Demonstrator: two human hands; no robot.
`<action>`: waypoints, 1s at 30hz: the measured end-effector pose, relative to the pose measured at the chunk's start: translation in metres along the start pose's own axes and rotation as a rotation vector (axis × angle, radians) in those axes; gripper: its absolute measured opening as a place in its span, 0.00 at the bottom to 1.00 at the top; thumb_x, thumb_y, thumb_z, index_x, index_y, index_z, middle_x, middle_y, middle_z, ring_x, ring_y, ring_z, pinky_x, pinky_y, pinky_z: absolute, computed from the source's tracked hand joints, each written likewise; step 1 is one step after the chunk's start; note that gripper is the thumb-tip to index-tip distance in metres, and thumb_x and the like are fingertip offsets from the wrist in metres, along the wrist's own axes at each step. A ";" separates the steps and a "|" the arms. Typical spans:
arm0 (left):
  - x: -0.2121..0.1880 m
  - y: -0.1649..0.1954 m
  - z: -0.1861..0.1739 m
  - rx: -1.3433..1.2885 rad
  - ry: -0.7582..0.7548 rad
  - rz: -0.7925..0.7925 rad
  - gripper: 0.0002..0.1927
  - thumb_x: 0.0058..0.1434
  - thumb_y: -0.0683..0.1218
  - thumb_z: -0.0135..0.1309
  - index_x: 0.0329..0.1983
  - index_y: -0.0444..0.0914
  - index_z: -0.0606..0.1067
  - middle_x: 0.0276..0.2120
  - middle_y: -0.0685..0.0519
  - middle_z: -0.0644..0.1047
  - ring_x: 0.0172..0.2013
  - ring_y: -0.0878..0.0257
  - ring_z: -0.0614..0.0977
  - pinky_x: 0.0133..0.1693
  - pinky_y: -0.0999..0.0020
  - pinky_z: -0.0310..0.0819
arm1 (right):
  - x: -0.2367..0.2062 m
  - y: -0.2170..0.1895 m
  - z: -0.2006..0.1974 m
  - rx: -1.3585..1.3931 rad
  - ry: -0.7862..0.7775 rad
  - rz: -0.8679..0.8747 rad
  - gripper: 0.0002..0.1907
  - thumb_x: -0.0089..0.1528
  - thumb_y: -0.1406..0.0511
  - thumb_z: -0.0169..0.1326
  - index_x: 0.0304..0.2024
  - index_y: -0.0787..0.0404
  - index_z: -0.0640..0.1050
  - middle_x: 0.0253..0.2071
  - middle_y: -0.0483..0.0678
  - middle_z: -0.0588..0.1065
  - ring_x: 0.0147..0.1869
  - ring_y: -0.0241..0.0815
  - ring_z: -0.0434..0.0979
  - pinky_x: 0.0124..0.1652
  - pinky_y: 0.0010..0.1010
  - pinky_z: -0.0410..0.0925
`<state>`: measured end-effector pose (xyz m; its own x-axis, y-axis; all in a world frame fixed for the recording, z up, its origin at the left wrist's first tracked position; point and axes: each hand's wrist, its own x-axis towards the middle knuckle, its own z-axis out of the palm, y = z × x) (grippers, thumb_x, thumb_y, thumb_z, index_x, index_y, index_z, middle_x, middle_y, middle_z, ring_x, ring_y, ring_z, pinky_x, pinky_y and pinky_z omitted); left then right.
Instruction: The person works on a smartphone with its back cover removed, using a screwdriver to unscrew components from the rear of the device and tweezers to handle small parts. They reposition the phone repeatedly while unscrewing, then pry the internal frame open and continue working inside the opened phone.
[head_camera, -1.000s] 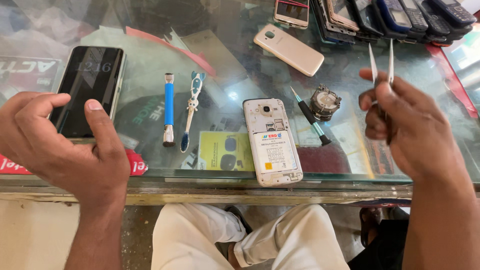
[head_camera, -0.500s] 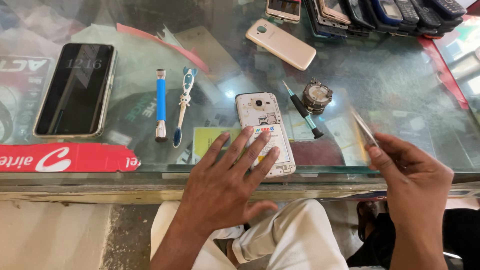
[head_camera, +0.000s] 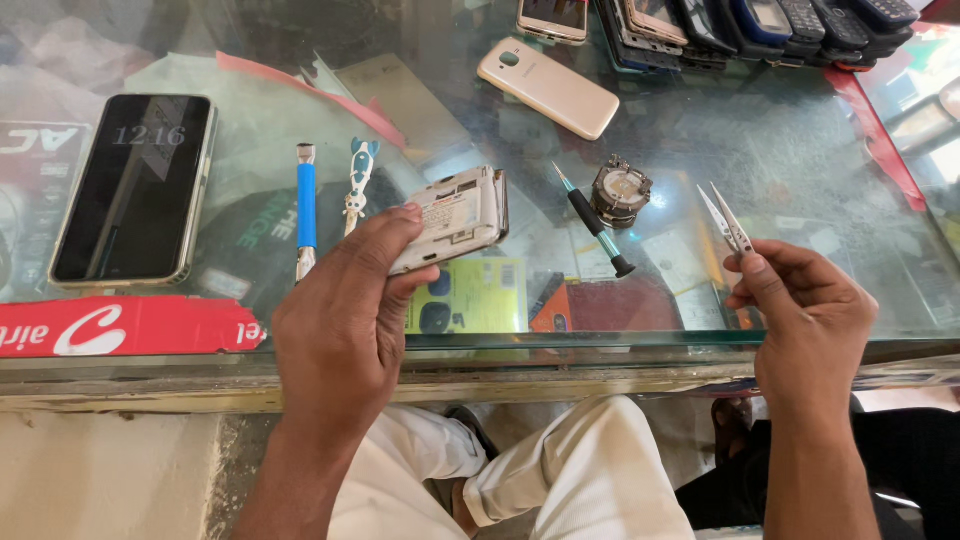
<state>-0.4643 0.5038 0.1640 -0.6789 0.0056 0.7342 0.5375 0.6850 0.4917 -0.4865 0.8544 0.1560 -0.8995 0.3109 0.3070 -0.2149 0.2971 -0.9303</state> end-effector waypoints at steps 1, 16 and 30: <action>-0.003 -0.001 0.001 0.019 -0.016 0.019 0.18 0.67 0.41 0.62 0.58 0.34 0.75 0.54 0.45 0.80 0.56 0.52 0.83 0.52 0.60 0.81 | 0.000 0.000 0.000 0.004 0.000 0.004 0.07 0.70 0.72 0.57 0.49 0.72 0.80 0.41 0.52 0.80 0.38 0.34 0.76 0.40 0.25 0.72; -0.047 0.025 0.023 0.159 -0.323 0.205 0.24 0.64 0.52 0.57 0.60 0.37 0.73 0.62 0.44 0.72 0.66 0.48 0.70 0.66 0.47 0.59 | -0.005 -0.013 0.004 -0.168 0.024 0.009 0.08 0.68 0.71 0.59 0.49 0.69 0.81 0.39 0.48 0.81 0.36 0.32 0.77 0.39 0.21 0.71; -0.067 0.011 0.044 0.341 -0.112 0.240 0.19 0.67 0.47 0.55 0.62 0.44 0.75 0.63 0.55 0.76 0.66 0.60 0.74 0.65 0.60 0.62 | -0.025 -0.024 0.031 -0.926 0.098 -0.637 0.17 0.54 0.68 0.66 0.46 0.62 0.83 0.52 0.60 0.80 0.51 0.63 0.76 0.47 0.46 0.70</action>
<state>-0.4345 0.5430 0.0999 -0.6151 0.2605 0.7442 0.5033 0.8562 0.1163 -0.4706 0.8119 0.1640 -0.6841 -0.0797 0.7250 -0.2226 0.9694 -0.1035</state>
